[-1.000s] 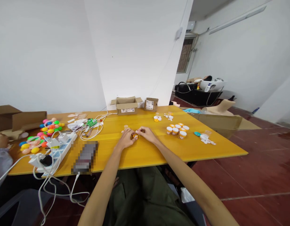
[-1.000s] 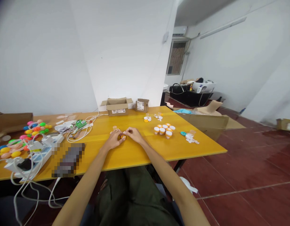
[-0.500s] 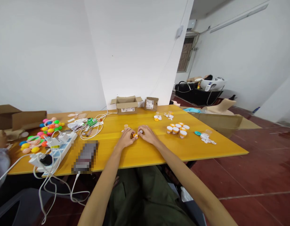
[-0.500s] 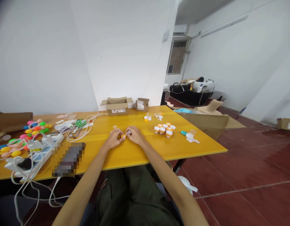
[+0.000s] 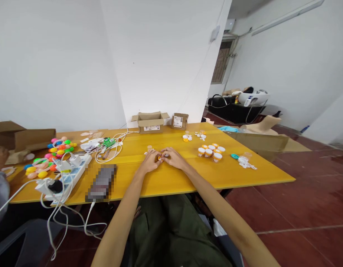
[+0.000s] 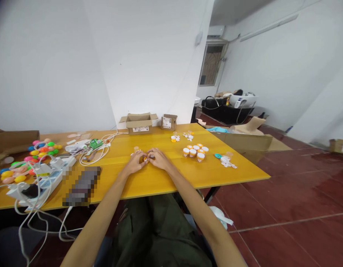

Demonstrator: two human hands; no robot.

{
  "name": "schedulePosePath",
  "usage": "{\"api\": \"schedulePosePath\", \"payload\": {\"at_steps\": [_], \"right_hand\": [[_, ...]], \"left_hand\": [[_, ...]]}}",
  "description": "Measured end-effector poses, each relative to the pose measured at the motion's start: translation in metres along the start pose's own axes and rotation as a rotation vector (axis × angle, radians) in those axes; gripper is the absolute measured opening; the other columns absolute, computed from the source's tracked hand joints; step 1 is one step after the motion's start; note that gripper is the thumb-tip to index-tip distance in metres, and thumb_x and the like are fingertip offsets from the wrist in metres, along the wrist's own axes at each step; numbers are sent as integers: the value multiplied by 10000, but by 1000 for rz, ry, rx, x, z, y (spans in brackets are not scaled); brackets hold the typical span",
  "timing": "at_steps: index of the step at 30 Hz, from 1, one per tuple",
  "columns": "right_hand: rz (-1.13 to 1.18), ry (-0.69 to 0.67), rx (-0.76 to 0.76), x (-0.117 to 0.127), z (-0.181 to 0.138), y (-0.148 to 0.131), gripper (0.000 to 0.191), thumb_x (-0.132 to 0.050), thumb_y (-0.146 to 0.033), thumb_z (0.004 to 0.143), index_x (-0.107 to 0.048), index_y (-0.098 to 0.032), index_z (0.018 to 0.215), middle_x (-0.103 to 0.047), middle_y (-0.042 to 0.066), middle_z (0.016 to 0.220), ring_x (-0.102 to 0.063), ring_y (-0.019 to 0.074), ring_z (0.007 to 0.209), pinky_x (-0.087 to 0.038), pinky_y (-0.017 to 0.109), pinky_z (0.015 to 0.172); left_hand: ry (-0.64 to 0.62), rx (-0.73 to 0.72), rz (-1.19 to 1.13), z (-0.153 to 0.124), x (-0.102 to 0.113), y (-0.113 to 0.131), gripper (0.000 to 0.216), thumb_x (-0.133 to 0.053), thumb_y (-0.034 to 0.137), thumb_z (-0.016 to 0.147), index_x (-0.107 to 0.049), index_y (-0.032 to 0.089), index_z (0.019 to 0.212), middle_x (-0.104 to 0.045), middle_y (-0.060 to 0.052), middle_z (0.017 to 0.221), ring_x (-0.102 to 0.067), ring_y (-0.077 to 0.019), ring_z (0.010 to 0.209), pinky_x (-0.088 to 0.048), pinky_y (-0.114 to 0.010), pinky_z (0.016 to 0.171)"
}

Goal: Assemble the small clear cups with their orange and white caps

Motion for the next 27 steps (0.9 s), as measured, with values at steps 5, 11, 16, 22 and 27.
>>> {"api": "schedulePosePath", "payload": {"at_steps": [5,11,16,22,27], "right_hand": [[-27,-14,-44,2,0,-3,129,-669,-115,790,-688,-233,743,-698,47,1060,-643,218,1032,-498,379,943],[-55,-49,-58,4,1,-8,138,-660,-104,782,-681,-231,732,-707,44,1066,-646,216,1039,-501,367,940],[-86,-53,-105,4,1,-5,100,-692,-137,780,-687,-228,738,-708,50,1087,-653,221,1047,-504,360,927],[-73,-84,-157,1,6,3,109,-696,-129,763,-707,-224,712,-724,53,1031,-665,215,1006,-501,330,910],[39,-61,-186,-1,7,8,134,-696,-91,734,-709,-217,691,-729,46,991,-677,201,958,-509,321,903]], "left_hand": [[4,-3,5,0,0,-1,120,-640,232,829,-674,238,944,-662,-45,937,-586,-240,989,-465,-396,934],[20,-34,1,0,-2,-4,142,-647,258,835,-680,244,973,-663,-43,938,-592,-238,973,-465,-405,937],[14,-43,-4,0,-2,-3,145,-645,268,834,-682,238,972,-663,-48,945,-592,-241,978,-471,-407,932],[-11,-15,-11,1,-1,0,136,-647,235,825,-681,237,957,-665,-44,945,-599,-235,965,-481,-404,922],[-7,-19,-12,1,-1,0,147,-655,233,825,-683,239,969,-672,-51,955,-604,-242,991,-472,-418,950]]}}
Point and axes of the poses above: each hand's wrist, its own z-axis towards the middle knuckle, its own x-axis out of the back of the hand, y = z × x, the point moved 7 cm from there along z, towards the middle knuckle
